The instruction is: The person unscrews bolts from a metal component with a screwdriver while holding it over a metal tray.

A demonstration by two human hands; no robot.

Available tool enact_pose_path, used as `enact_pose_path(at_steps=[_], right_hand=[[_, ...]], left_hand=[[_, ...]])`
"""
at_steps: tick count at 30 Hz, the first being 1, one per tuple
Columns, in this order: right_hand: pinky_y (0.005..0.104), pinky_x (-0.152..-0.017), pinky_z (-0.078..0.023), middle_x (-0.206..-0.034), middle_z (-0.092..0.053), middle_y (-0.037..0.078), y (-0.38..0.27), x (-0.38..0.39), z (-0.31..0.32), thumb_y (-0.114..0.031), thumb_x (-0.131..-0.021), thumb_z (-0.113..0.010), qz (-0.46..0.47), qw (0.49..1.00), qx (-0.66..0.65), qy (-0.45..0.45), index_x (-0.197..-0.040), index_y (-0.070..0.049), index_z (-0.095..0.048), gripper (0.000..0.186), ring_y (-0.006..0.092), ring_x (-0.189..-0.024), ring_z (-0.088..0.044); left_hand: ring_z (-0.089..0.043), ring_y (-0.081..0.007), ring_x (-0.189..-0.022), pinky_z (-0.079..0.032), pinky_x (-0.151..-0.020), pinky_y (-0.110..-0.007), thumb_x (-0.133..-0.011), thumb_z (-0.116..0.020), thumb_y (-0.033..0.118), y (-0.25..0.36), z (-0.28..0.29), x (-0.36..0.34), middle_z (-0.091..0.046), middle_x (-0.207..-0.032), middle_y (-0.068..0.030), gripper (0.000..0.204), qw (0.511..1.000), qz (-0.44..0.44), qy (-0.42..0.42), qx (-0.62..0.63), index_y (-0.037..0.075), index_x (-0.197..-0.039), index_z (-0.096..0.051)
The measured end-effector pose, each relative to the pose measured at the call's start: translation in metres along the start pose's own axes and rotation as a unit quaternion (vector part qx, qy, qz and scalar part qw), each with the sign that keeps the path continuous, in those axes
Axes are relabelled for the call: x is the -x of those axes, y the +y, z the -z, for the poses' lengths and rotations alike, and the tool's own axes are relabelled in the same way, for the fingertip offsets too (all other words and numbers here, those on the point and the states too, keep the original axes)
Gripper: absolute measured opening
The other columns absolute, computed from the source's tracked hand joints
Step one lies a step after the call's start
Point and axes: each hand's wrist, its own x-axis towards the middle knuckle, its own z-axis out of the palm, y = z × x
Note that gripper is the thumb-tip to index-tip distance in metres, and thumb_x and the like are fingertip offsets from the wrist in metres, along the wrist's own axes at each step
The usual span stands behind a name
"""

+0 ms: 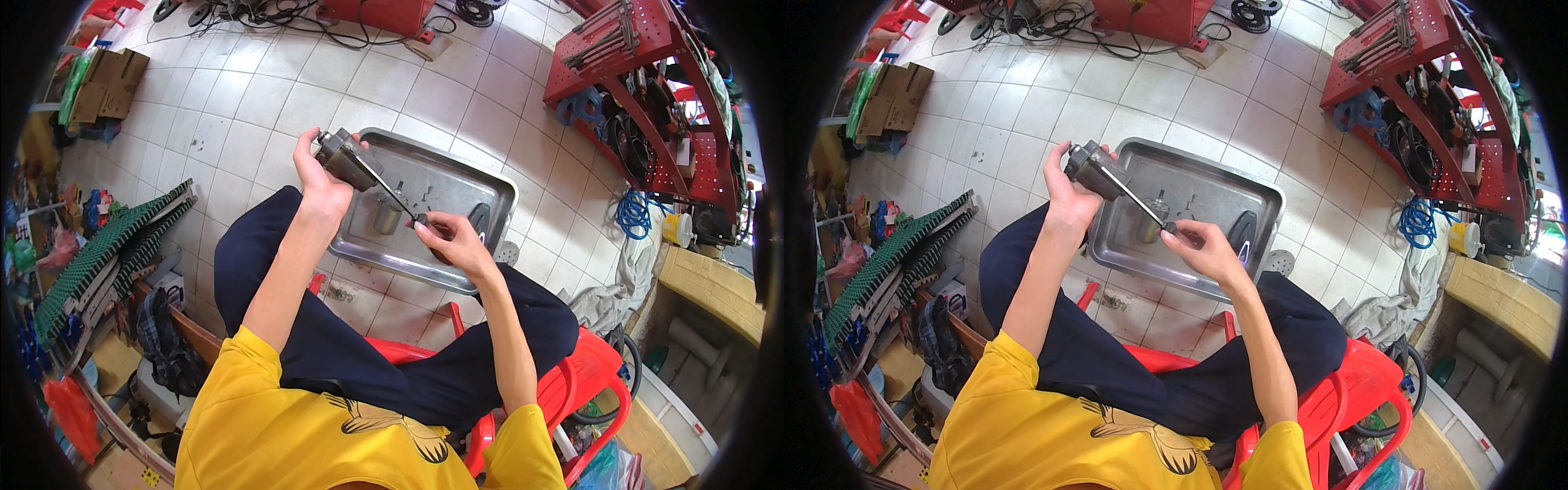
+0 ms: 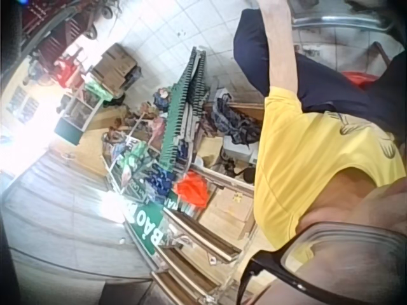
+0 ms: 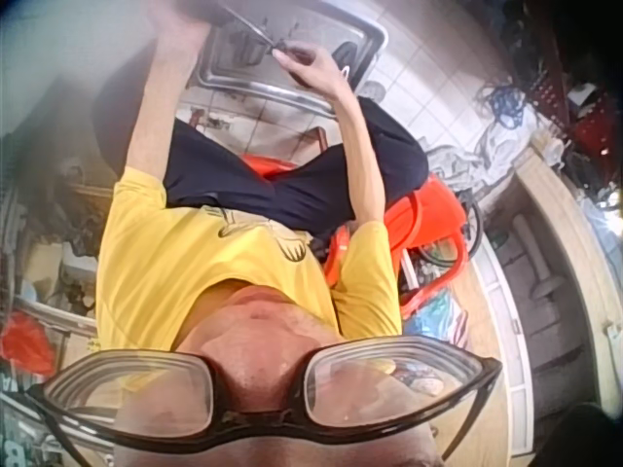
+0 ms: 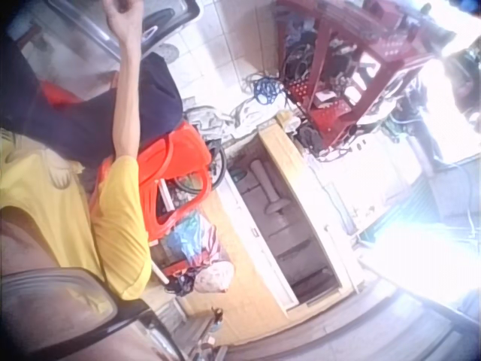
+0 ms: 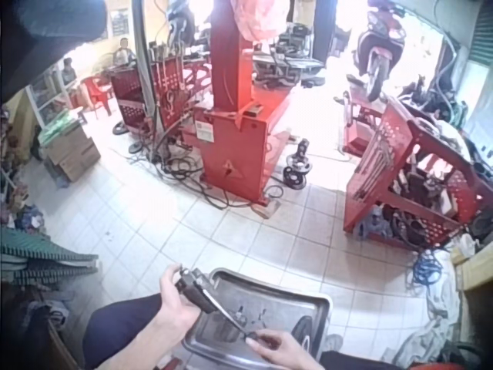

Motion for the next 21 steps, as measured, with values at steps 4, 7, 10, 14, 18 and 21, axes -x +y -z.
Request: enact_pose_path(at_steps=[4,7,10,14,18,21], right_hand=[[0.0229,-0.058,-0.039,-0.068,-0.055,-0.002,0.000,-0.002,-0.005,-0.035,-0.105,-0.056,0.026,0.999,-0.012,0.032,-0.118,-0.004,-0.073,0.037,0.0059,-0.058,-0.045],[0.0232,-0.058,-0.041,-0.072,-0.060,0.001,-0.007,0.001,-0.004,-0.036,-0.108,-0.051,0.017,0.997,-0.073,0.027,-0.120,-0.004,-0.072,0.040,0.0062,-0.059,-0.047],[0.0229,-0.061,-0.042,-0.080,-0.064,0.003,-0.001,-0.001,0.007,-0.034,-0.109,-0.049,-0.001,0.985,-0.170,-0.017,-0.124,-0.004,-0.069,0.038,0.0062,-0.066,-0.051],[0.0234,-0.061,-0.041,-0.077,-0.060,0.000,-0.003,0.000,-0.002,-0.030,-0.106,-0.057,0.052,0.991,-0.113,0.057,-0.121,-0.004,-0.069,0.032,0.0057,-0.067,-0.048],[0.0234,-0.062,-0.043,-0.078,-0.062,-0.001,-0.003,-0.001,0.000,-0.027,-0.101,-0.065,0.113,0.990,0.019,0.085,-0.116,-0.004,-0.068,0.028,0.0055,-0.069,-0.051],[0.0242,-0.061,-0.045,-0.076,-0.062,-0.001,0.007,-0.005,0.004,-0.029,-0.102,-0.063,0.060,0.987,0.144,0.029,-0.112,-0.003,-0.068,0.028,0.0058,-0.068,-0.053]], left_hand=[[-0.062,-0.0339,-0.103,-0.050,-0.096,-0.048,-0.088,-0.060,0.043,0.004,-0.001,-0.001,-0.066,-0.108,-0.0175,0.054,1.000,0.002,0.007,0.022,-0.004,-0.114,-0.058],[-0.062,-0.0339,-0.103,-0.050,-0.096,-0.048,-0.088,-0.060,0.044,0.006,0.002,-0.003,-0.065,-0.108,-0.0173,0.054,1.000,-0.003,-0.010,0.015,-0.004,-0.112,-0.058],[-0.062,-0.0336,-0.102,-0.050,-0.095,-0.048,-0.089,-0.059,0.043,0.004,-0.001,-0.002,-0.065,-0.107,-0.0177,0.051,1.000,0.003,-0.007,0.022,-0.004,-0.109,-0.059],[-0.062,-0.0338,-0.102,-0.050,-0.095,-0.048,-0.089,-0.059,0.043,0.002,-0.002,0.001,-0.065,-0.106,-0.0184,0.052,1.000,-0.012,-0.003,0.006,-0.005,-0.109,-0.059],[-0.063,-0.0334,-0.103,-0.050,-0.095,-0.048,-0.089,-0.060,0.044,0.004,-0.002,0.001,-0.066,-0.105,-0.0181,0.052,1.000,-0.005,0.004,0.011,-0.004,-0.109,-0.059],[-0.063,-0.0333,-0.103,-0.050,-0.095,-0.048,-0.088,-0.060,0.043,0.002,0.000,0.000,-0.067,-0.105,-0.0180,0.052,1.000,0.002,-0.008,0.000,-0.004,-0.110,-0.059]])
